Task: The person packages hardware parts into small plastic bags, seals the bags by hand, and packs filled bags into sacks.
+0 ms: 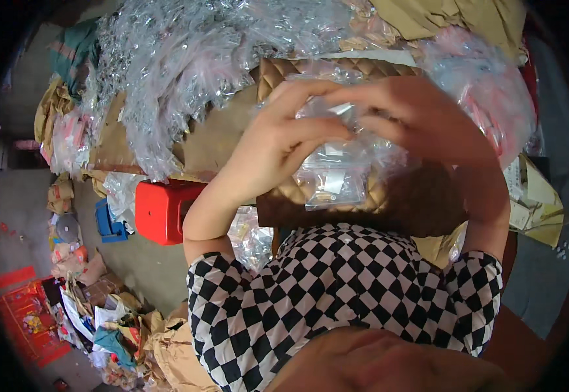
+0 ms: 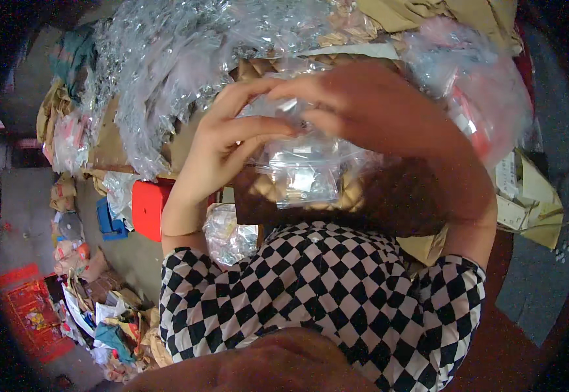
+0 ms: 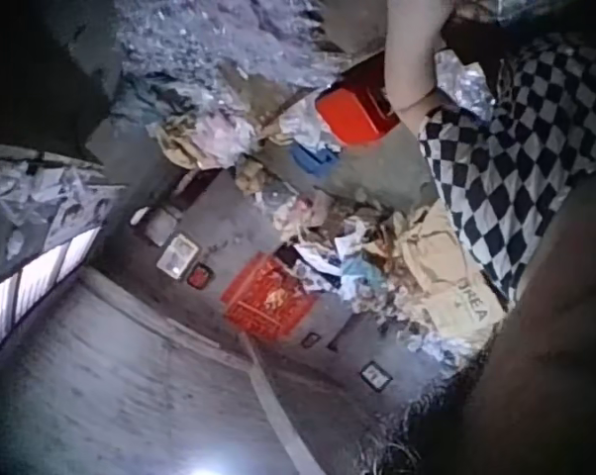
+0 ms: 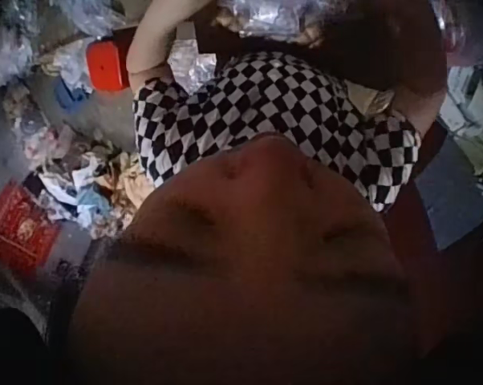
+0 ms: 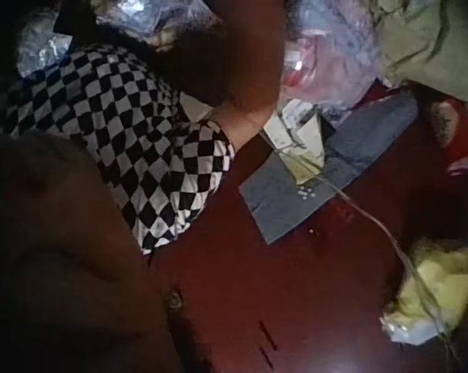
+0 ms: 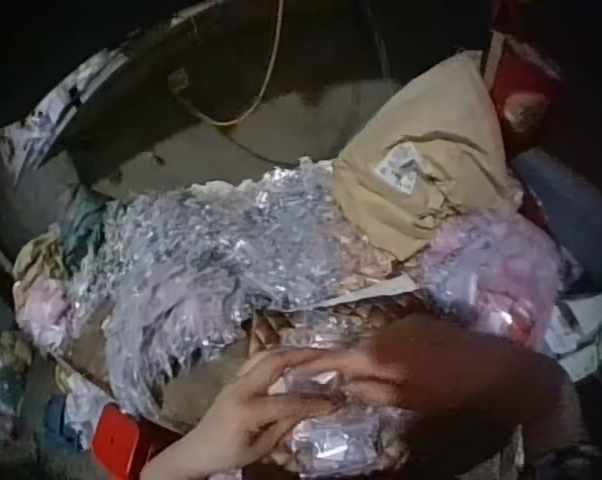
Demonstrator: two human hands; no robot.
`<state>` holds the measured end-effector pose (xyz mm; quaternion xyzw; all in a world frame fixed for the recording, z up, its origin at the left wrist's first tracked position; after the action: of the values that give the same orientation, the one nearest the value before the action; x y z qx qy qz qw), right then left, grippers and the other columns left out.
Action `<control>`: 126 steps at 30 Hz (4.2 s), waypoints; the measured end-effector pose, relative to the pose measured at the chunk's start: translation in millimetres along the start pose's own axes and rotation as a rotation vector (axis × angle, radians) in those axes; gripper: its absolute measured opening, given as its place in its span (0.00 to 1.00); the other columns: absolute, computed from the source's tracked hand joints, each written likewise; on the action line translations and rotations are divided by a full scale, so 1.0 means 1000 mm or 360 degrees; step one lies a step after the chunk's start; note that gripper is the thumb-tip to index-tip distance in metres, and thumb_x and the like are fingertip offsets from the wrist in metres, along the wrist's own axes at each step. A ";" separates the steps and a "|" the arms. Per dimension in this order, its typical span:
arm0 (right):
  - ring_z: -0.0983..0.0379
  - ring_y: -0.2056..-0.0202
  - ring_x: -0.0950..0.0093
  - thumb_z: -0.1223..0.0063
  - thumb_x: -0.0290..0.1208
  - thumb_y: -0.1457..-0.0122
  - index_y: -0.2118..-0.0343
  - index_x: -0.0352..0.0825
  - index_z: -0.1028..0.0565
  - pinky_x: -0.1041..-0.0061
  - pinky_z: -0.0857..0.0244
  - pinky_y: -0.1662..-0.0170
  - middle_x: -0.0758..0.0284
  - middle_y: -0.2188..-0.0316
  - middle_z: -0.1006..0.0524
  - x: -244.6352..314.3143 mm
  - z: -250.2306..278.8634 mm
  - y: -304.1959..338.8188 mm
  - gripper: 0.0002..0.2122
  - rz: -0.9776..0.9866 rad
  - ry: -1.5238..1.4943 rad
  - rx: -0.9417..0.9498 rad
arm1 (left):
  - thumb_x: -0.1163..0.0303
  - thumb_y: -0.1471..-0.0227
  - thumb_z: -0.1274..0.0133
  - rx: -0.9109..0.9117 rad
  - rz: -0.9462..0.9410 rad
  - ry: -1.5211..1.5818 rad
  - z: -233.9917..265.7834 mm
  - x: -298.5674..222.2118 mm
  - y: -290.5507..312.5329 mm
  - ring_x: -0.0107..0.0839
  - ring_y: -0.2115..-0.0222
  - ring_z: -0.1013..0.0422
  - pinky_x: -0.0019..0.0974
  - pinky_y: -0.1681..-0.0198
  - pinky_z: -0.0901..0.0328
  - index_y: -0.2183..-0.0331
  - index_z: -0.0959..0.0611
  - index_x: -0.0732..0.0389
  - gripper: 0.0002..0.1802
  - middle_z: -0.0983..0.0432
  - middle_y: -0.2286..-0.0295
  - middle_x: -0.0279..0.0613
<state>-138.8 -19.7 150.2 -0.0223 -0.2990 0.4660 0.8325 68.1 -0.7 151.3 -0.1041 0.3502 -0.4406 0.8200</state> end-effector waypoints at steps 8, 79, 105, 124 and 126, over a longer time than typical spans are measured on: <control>0.25 0.61 0.62 0.40 0.28 0.52 0.64 0.34 0.22 0.65 0.32 0.59 0.62 0.61 0.24 0.005 -0.030 0.005 0.11 -0.0058 0.0507 0.0378 | 0.77 0.58 0.43 0.0081 -0.0112 0.0155 -0.006 -0.002 0.007 0.44 0.51 0.32 0.43 0.48 0.38 0.68 0.15 0.56 0.11 0.26 0.54 0.43; 0.30 0.67 0.82 0.44 0.20 0.45 0.63 0.32 0.25 0.82 0.36 0.63 0.70 0.69 0.25 -0.020 -0.032 0.022 0.07 -0.0622 -0.0557 -0.0665 | 0.53 0.61 0.33 0.0056 0.0107 -0.0254 -0.017 0.049 -0.001 0.45 0.42 0.41 0.64 0.40 0.57 0.67 0.14 0.50 0.18 0.28 0.51 0.34; 0.30 0.65 0.82 0.45 0.22 0.44 0.62 0.36 0.33 0.81 0.35 0.60 0.73 0.69 0.28 -0.039 -0.043 0.025 0.09 -0.0663 -0.0857 -0.0850 | 0.72 0.54 0.39 -0.0459 0.0810 0.1137 -0.051 0.092 0.039 0.25 0.62 0.27 0.31 0.56 0.34 0.64 0.18 0.61 0.11 0.21 0.65 0.36; 0.24 0.61 0.66 0.52 0.26 0.41 0.59 0.36 0.24 0.68 0.32 0.56 0.64 0.65 0.22 -0.190 -0.065 -0.032 0.09 -0.0550 0.0004 -0.0511 | 0.46 0.57 0.40 0.0313 0.0258 0.0027 -0.038 0.107 0.083 0.45 0.39 0.46 0.53 0.37 0.52 0.46 0.25 0.54 0.38 0.34 0.44 0.42; 0.25 0.60 0.65 0.52 0.26 0.42 0.59 0.37 0.24 0.66 0.33 0.56 0.64 0.64 0.22 -0.215 -0.077 -0.061 0.09 -0.0445 0.0383 -0.0663 | 0.52 0.52 0.40 0.0177 0.0263 0.0507 -0.033 0.127 0.073 0.39 0.46 0.35 0.43 0.42 0.42 0.50 0.22 0.57 0.30 0.27 0.50 0.40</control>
<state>-135.3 -205.2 4.3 -0.2066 -0.2873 0.2690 0.8958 140.4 -53.9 31.0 0.0416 0.4580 -0.4014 0.7921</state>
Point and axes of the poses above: each hand's wrist, its own y-axis away from the middle knuckle, its own z-axis out of the back of the hand, x = y × z, the point moved 2 cm from there along -y, towards the middle knuckle
